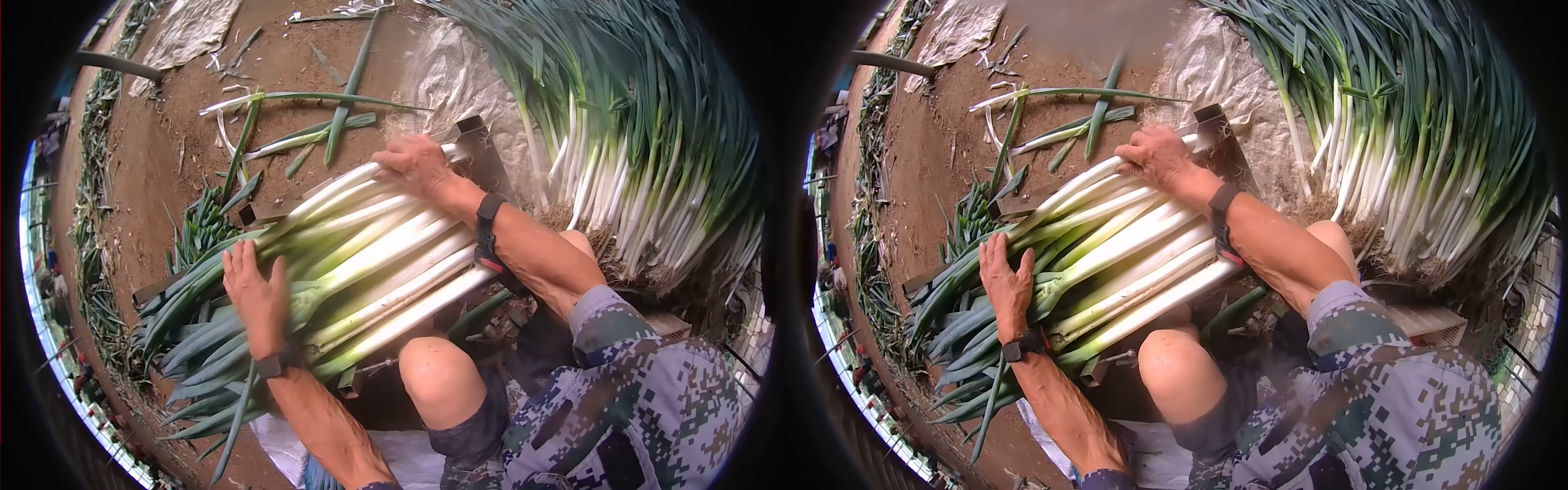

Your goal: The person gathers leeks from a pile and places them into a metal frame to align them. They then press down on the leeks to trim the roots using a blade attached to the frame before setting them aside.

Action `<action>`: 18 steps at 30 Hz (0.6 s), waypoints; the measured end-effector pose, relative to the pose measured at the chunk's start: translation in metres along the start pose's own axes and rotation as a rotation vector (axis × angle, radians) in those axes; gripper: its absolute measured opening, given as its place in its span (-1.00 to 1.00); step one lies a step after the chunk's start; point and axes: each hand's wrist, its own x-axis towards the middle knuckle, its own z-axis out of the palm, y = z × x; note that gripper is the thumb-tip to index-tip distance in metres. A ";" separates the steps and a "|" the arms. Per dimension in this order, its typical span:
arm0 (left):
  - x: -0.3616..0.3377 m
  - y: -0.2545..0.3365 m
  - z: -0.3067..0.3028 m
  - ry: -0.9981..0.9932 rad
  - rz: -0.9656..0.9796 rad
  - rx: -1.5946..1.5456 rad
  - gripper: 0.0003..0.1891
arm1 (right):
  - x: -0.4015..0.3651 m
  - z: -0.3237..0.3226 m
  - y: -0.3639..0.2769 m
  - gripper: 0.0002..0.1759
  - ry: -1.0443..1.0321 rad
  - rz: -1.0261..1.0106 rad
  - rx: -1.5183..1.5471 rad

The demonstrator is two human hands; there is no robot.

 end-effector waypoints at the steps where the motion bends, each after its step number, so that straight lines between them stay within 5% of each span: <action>1: 0.002 0.002 -0.001 0.005 0.006 0.004 -0.36 | 0.002 0.005 0.004 -0.69 -0.062 0.018 0.022; 6: 0.004 0.000 0.005 0.007 -0.009 0.014 -0.32 | 0.000 0.002 0.008 -0.55 -0.229 0.071 0.135; 9: 0.008 0.001 0.007 -0.015 -0.027 0.056 -0.27 | -0.002 -0.014 -0.007 -0.42 -0.014 -0.075 0.108; 10: 0.009 0.002 0.009 -0.028 -0.041 0.070 -0.26 | -0.007 -0.026 -0.017 -0.31 -0.103 -0.066 0.063; 14: 0.010 0.005 0.014 0.016 -0.042 0.026 -0.29 | -0.039 -0.043 -0.043 -0.36 -0.023 -0.025 0.038; 17: 0.011 0.011 0.007 0.007 -0.042 0.001 -0.29 | -0.049 -0.062 -0.064 -0.47 -0.087 -0.122 0.205; 18: 0.010 0.008 0.008 0.047 -0.024 -0.012 -0.33 | -0.053 -0.061 -0.065 -0.52 -0.259 -0.138 0.191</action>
